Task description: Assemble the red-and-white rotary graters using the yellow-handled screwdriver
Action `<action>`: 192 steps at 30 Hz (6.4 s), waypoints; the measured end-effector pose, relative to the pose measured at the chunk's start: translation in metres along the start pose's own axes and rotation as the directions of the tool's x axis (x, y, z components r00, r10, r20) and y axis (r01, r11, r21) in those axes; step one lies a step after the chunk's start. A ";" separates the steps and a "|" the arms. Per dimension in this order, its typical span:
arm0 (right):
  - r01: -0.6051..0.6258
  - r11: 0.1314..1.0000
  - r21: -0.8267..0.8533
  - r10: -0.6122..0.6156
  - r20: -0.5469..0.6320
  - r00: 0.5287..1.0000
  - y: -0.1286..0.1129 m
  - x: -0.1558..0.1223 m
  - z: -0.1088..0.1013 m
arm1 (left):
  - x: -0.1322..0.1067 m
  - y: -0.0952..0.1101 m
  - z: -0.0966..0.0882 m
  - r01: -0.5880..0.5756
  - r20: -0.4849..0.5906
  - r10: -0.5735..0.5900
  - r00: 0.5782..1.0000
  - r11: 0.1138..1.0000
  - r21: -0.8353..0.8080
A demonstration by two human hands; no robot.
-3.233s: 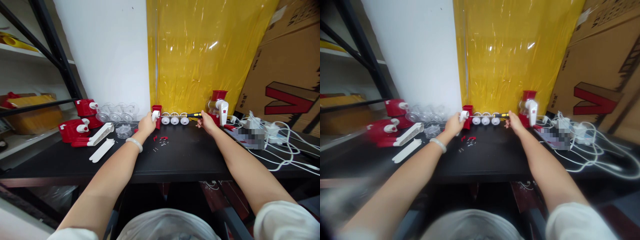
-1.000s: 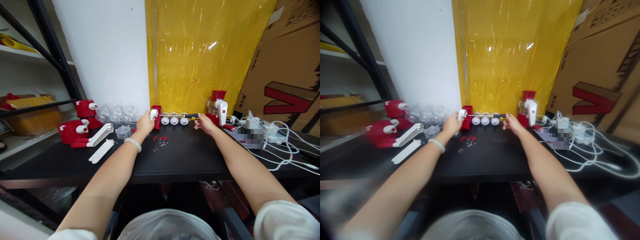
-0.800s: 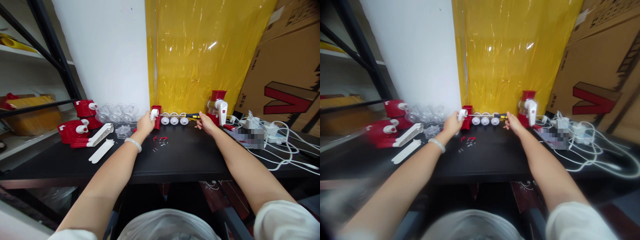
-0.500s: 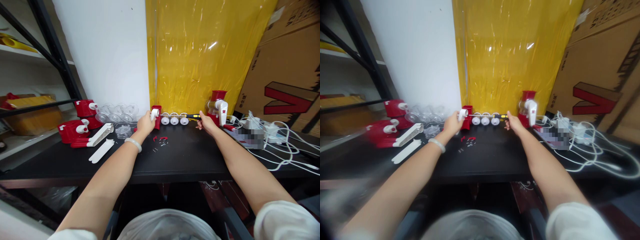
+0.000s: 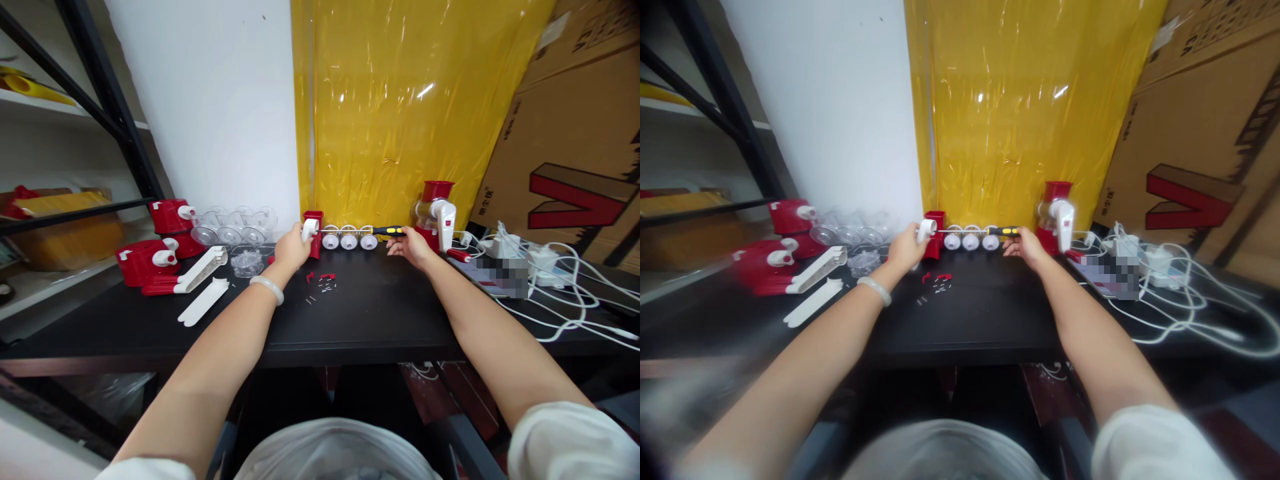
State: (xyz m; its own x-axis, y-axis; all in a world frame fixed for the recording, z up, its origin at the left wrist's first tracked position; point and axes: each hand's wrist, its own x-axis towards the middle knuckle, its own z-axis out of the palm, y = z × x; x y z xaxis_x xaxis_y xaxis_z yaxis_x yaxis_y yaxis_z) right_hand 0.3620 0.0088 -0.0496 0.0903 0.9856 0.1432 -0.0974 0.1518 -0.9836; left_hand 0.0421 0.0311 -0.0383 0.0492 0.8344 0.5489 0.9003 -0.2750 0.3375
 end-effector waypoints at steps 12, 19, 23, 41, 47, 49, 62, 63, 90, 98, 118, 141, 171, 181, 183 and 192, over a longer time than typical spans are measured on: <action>0.059 0.998 0.025 -0.059 0.023 0.998 0.010 0.008 -0.009 | 0.000 0.000 -0.001 0.018 -0.009 -0.018 1.000 1.000 -0.001; 0.105 0.992 -0.069 -0.107 -0.037 0.994 0.014 0.011 -0.010 | 0.000 0.002 -0.003 0.011 -0.018 -0.011 1.000 1.000 -0.001; 0.130 0.980 -0.153 -0.149 -0.119 0.982 0.015 0.011 -0.009 | -0.001 0.002 -0.002 0.006 -0.020 -0.006 1.000 1.000 0.000; 0.249 0.960 -0.127 -0.273 -0.229 0.935 0.013 0.013 -0.007 | -0.004 0.006 0.000 -0.034 0.002 0.034 0.999 0.999 0.015; 0.157 0.983 -0.091 -0.169 -0.149 0.974 0.011 0.009 -0.003 | -0.004 0.007 -0.001 -0.007 0.001 0.007 1.000 1.000 0.016; 0.122 0.992 -0.029 -0.124 -0.095 0.988 0.010 0.008 -0.002 | -0.004 0.006 -0.002 0.010 -0.010 -0.010 1.000 1.000 0.019; 0.143 0.987 -0.072 -0.143 0.001 0.990 0.009 0.004 -0.003 | -0.003 0.004 -0.006 0.048 -0.013 -0.048 0.999 0.999 0.009; 0.155 0.983 -0.099 -0.157 -0.012 0.988 0.010 0.004 -0.004 | -0.003 0.004 -0.006 0.046 -0.012 -0.046 0.999 0.999 0.007; 0.191 0.974 -0.122 -0.191 0.010 0.982 0.014 0.008 -0.010 | -0.003 0.004 -0.006 0.018 -0.020 -0.018 1.000 1.000 -0.003; 0.237 0.913 -0.331 -0.264 -0.038 0.964 0.023 0.012 -0.016 | -0.001 0.002 -0.005 -0.014 -0.035 0.013 0.999 1.000 -0.020; 0.163 0.987 -0.014 -0.162 0.033 0.986 0.010 0.001 -0.004 | -0.001 0.001 -0.005 -0.002 -0.054 0.001 0.999 1.000 -0.013; 0.114 0.981 -0.155 -0.126 -0.073 0.989 0.018 0.007 -0.006 | -0.002 0.004 -0.006 -0.004 -0.044 0.003 0.999 0.999 -0.045; 0.109 0.994 0.020 -0.109 0.014 0.994 0.012 0.002 -0.002 | 0.000 0.001 -0.004 0.012 -0.038 -0.014 0.999 0.999 -0.050; 0.196 0.973 -0.119 -0.198 0.000 0.980 0.016 0.009 -0.012 | -0.001 0.003 -0.005 0.029 -0.022 -0.029 0.999 0.999 -0.015; 0.199 0.969 -0.149 -0.202 -0.009 0.979 0.016 0.010 -0.012 | 0.000 0.002 -0.004 0.016 -0.026 -0.016 1.000 1.000 -0.014; 0.175 0.919 -0.354 -0.199 -0.030 0.980 0.021 0.010 -0.011 | -0.002 0.004 -0.006 0.001 -0.028 -0.001 1.000 1.000 0.001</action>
State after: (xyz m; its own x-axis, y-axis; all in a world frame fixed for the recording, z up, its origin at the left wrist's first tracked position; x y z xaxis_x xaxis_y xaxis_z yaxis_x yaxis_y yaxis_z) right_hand 0.3722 0.0206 -0.0702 0.1378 0.9331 0.3323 0.2776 0.2856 -0.9173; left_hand 0.0433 0.0257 -0.0332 0.0357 0.8212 0.5696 0.9008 -0.2733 0.3375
